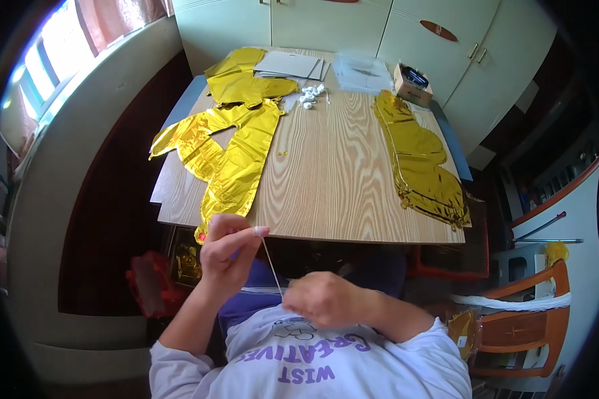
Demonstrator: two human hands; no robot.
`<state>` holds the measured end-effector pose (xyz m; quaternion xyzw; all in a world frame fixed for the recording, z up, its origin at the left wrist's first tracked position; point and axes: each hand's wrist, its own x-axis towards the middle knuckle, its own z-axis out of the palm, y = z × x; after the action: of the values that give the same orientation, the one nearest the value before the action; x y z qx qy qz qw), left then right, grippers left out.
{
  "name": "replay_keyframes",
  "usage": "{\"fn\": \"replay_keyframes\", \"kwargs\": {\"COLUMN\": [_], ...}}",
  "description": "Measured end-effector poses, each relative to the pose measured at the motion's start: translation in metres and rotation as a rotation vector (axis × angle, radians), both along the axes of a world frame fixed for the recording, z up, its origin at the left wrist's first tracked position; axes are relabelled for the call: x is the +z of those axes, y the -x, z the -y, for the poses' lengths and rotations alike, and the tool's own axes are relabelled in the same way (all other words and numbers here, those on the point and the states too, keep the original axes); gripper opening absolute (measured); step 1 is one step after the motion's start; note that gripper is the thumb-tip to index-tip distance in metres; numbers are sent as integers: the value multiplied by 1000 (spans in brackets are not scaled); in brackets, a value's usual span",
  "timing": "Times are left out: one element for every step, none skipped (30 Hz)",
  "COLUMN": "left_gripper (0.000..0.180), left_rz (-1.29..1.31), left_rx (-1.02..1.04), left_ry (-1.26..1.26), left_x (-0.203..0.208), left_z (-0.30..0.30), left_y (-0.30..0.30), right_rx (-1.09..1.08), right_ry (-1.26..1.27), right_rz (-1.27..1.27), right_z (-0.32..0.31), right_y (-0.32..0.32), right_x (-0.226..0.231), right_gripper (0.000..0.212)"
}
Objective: Tying white strings onto gold foil balloons at an assembly table.
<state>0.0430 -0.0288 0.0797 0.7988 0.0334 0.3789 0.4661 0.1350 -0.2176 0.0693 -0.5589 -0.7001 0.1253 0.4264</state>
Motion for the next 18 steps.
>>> {"fn": "replay_keyframes", "kwargs": {"left_gripper": [21, 19, 19, 19, 20, 22, 23, 24, 25, 24, 23, 22, 22, 22, 23, 23, 23, 22], "left_rz": [-46, -79, -88, -97, -62, -9, -28, -46, -178, -64, -43, -29, -30, -41, -46, -53, -23, -47], "left_rx": [-23, -298, -456, -613, -610, -452, -261, -45, -62, -131, -305, -478, -573, -457, -340, -222, -130, -201], "left_ry": [-292, -442, -392, -338, -278, -209, -76, 63, 150, -378, -389, -408, -257, -162, -69, 25, -217, -384], "left_x": [-21, -22, -21, -16, -3, 2, 9, 12, 8, -11, -11, -8, 0, 7, 15, 19, 12, 4], "left_z": [-6, -1, 15, 27, 24, 9, 0, -5, 2, -1, 8, 21, 27, 22, 10, 0, -7, 0], "left_y": [-4, -3, 2, 8, 9, 7, 3, 3, -2, -8, -5, -1, 3, 5, 5, 0, -10, -16], "right_rx": [-24, -51, -125, -311, -351, -387, -265, -119, -93, -133, -185, -237, -346, -272, -197, -122, -36, -94], "right_ry": [-56, -114, -102, -74, -41, -5, -49, -86, -51, -86, -122, -168, -148, -131, -113, -95, -68, -107], "right_rz": [17, 31, -50, 86, 104, 123, 71, 19, 36, 57, 79, 97, 81, 85, 96, 106, 34, 99], "right_z": [0, -2, -3, -7, -6, -6, -2, 0, 1, 1, 0, -3, -9, -6, -3, 0, -1, -1], "right_y": [-5, -15, -28, -38, -41, -42, -32, -18, -6, -10, -24, -37, -48, -44, -35, -26, -12, -16], "right_x": [10, 19, 32, 36, 25, 14, 9, 7, 18, 25, 34, 40, 33, 25, 16, 11, 21, 30], "right_gripper": [6, 5, 5, 5, 5, 5, 6, 6, 6, 7, 7, 7, 8, 7, 7, 7, 6, 6]}}
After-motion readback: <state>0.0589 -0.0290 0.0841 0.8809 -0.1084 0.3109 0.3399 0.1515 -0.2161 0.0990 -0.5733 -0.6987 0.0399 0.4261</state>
